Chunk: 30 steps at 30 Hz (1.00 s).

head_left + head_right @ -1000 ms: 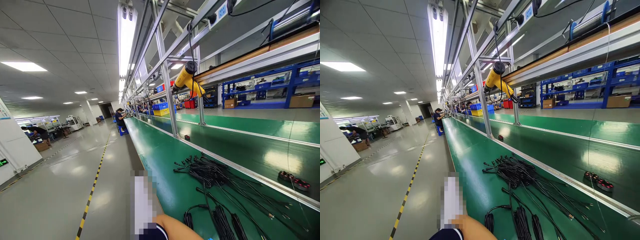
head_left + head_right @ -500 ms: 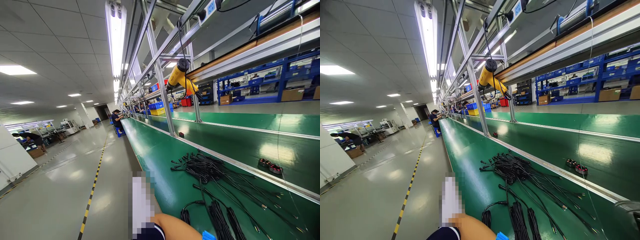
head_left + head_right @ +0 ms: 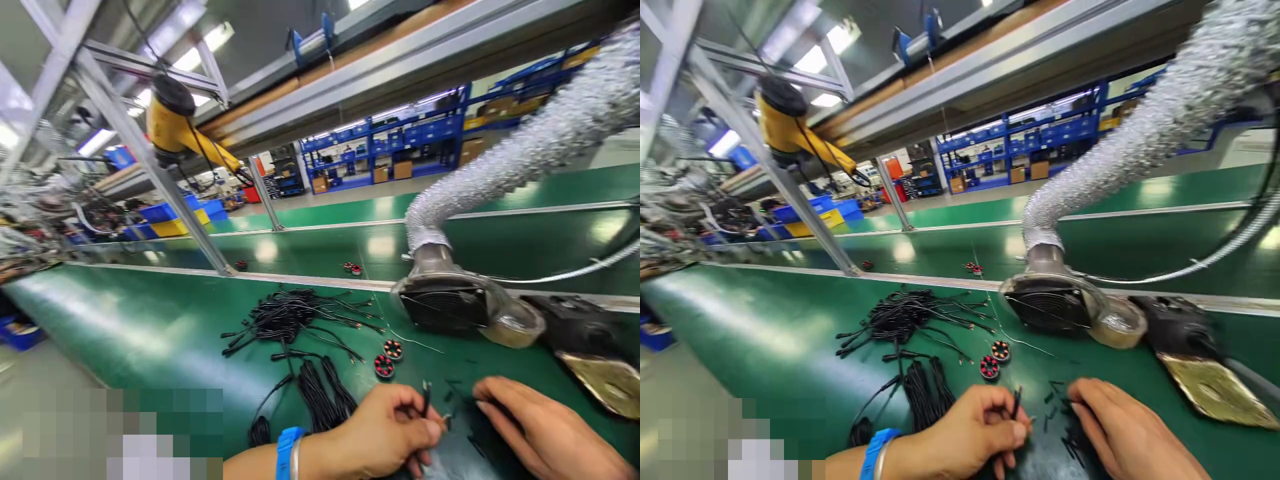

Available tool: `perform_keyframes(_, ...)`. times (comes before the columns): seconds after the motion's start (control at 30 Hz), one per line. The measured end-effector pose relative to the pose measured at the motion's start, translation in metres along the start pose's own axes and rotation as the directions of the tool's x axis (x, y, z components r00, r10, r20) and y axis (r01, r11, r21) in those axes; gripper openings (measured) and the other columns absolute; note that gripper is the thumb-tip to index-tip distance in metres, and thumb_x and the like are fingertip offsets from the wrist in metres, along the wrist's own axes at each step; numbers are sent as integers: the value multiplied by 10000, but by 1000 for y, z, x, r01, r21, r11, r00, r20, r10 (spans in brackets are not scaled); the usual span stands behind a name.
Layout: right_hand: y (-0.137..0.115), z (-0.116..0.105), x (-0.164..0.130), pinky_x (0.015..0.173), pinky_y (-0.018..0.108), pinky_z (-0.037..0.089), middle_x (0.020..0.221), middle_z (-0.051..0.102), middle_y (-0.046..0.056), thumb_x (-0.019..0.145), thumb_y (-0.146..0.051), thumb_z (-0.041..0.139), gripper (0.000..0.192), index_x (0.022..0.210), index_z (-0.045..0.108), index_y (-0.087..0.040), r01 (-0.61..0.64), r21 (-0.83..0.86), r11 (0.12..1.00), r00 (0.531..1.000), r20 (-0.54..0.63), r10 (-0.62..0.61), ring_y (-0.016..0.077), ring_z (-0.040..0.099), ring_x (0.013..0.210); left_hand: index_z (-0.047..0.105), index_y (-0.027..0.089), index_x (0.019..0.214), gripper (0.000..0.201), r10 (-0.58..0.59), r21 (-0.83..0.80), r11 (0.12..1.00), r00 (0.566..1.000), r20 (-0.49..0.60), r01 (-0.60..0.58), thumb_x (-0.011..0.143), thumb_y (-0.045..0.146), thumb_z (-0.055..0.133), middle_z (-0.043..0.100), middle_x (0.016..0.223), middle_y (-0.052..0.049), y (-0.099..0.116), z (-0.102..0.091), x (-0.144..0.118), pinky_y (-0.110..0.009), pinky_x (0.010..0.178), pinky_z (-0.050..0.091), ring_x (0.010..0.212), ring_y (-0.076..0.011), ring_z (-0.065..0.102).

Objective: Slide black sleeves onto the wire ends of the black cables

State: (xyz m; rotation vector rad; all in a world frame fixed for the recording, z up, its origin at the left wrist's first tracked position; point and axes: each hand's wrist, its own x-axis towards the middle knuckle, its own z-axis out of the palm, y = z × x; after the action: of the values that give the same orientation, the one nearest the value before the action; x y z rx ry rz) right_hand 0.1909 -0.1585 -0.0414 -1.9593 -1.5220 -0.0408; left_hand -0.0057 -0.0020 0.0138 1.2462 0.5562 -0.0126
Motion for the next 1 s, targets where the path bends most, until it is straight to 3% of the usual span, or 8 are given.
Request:
perform_keyframes(0.07, -19, -13, 4, 720, 322, 515, 891, 643, 44, 979, -375, 430, 235, 959, 613, -228, -55, 31, 998, 982, 181, 49, 188, 630, 775, 574, 133, 782, 618, 32, 0, 999, 999, -33, -32, 497, 620, 826, 537, 603, 38, 4, 1, -4, -166, 382, 420, 452, -63, 493)
perform_keyframes(0.17, -55, -25, 11, 742, 322, 478, 906, 605, 34, 1007, -309, 373, 212, 943, 558, -225, -112, 113, 987, 920, 388, 60, 181, 595, 809, 575, 128, 813, 592, 50, 16, 999, 997, -50, -50, 545, 597, 819, 523, 601, 44, 4, 3, -5, -153, 389, 427, 464, -58, 490)
perform_keyframes(0.23, -76, -29, 12, 757, 320, 459, 888, 588, 26, 999, -256, 387, 189, 899, 542, -217, -121, 177, 977, 891, 453, 28, 176, 579, 804, 574, 122, 809, 550, 62, 43, 997, 998, -28, -60, 592, 569, 811, 520, 609, 40, 2, 5, -4, -146, 406, 433, 482, -53, 486)
perform_keyframes(0.33, -93, -34, 13, 740, 301, 434, 862, 569, 15, 994, -230, 394, 175, 887, 532, -213, -143, 255, 956, 908, 419, 24, 164, 553, 777, 579, 112, 799, 498, 72, 93, 993, 997, 6, -72, 648, 535, 796, 509, 608, 36, 2, 5, -3, -142, 422, 437, 502, -53, 476)
perform_keyframes(0.47, -95, -47, 18, 639, 260, 391, 796, 542, -6, 992, -256, 403, 187, 844, 507, -210, -203, 317, 926, 941, 325, 94, 139, 501, 690, 587, 112, 795, 487, 58, 129, 990, 998, 7, -59, 660, 534, 789, 491, 580, 40, 4, 5, -4, -154, 424, 438, 495, -60, 454)
perform_keyframes(0.73, -95, -56, 23, 593, 218, 380, 760, 534, -18, 919, -174, 476, 130, 793, 501, -197, -233, 356, 905, 933, 343, 106, 113, 482, 640, 561, 131, 713, 476, 76, 158, 985, 997, -28, -71, 640, 539, 796, 467, 580, 43, 7, 7, -6, -166, 420, 425, 478, -56, 414)
perform_keyframes(1.0, -94, -58, 23, 574, 220, 410, 721, 556, 0, 902, -247, 529, 137, 777, 540, -191, -218, 316, 923, 949, 291, 125, 126, 507, 614, 546, 132, 694, 484, 75, 173, 983, 997, -32, -69, 637, 546, 791, 470, 590, 37, 7, 8, -7, -168, 418, 426, 477, -54, 409)
